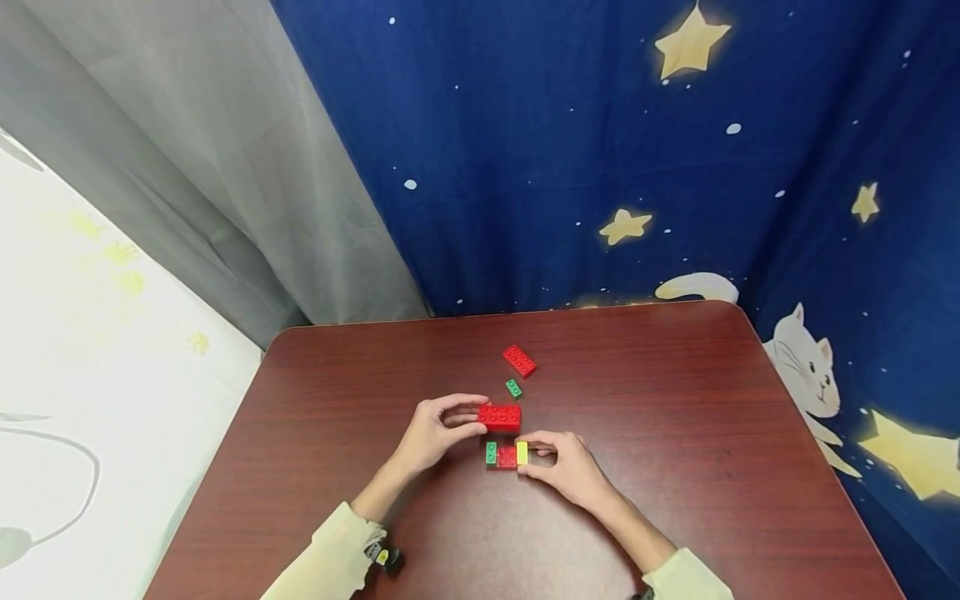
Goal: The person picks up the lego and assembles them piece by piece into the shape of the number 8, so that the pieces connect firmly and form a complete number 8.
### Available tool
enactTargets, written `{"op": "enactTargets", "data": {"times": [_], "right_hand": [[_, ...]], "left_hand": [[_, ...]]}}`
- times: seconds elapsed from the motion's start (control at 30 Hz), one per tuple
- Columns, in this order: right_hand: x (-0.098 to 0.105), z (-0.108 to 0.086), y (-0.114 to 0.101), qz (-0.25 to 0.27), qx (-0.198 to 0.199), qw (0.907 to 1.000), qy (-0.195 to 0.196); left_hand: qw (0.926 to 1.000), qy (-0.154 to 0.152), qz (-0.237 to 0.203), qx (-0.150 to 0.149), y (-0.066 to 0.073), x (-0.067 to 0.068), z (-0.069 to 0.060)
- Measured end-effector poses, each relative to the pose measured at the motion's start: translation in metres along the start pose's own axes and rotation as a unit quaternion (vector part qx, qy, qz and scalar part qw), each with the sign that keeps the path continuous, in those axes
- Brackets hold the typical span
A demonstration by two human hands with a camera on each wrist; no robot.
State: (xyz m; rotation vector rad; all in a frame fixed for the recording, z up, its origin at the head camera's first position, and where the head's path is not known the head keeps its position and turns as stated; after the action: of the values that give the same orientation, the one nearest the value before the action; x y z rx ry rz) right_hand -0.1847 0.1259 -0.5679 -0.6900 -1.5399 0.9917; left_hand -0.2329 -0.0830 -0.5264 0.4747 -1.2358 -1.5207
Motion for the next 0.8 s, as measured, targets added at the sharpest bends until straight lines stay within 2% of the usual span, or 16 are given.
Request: {"op": "enactTargets", "data": {"times": [0.3, 0.5, 0.8], "right_hand": [[0.000, -0.001, 0.002, -0.008, -0.012, 0.9999, -0.006], [0.000, -0.001, 0.002, -0.003, -0.009, 0.9999, -0.006], [0.001, -0.002, 0.001, 0.001, -0.007, 1.0000, -0.002]], "left_hand": [[0.9999, -0.006, 0.008, -0.013, 0.006, -0.016, -0.017], [1.0000, 0.001, -0.001, -0.008, 0.002, -0.019, -0.027], [0.9994, -0.005, 0.004, -0.034, 0.003, -0.024, -0.035]]}}
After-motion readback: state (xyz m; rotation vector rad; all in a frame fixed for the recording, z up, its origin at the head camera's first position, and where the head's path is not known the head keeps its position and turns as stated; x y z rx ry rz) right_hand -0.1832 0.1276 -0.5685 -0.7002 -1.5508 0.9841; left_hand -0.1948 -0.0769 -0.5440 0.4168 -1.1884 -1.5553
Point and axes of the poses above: each hand's wrist, its own z-axis towards the middle knuckle, its own x-axis out of the back of the hand, y = z × x, the point moved 8 cm from there along z, towards the middle knuckle, and after that the axes turned 14 degrees about -x, right-handed, at the moved point
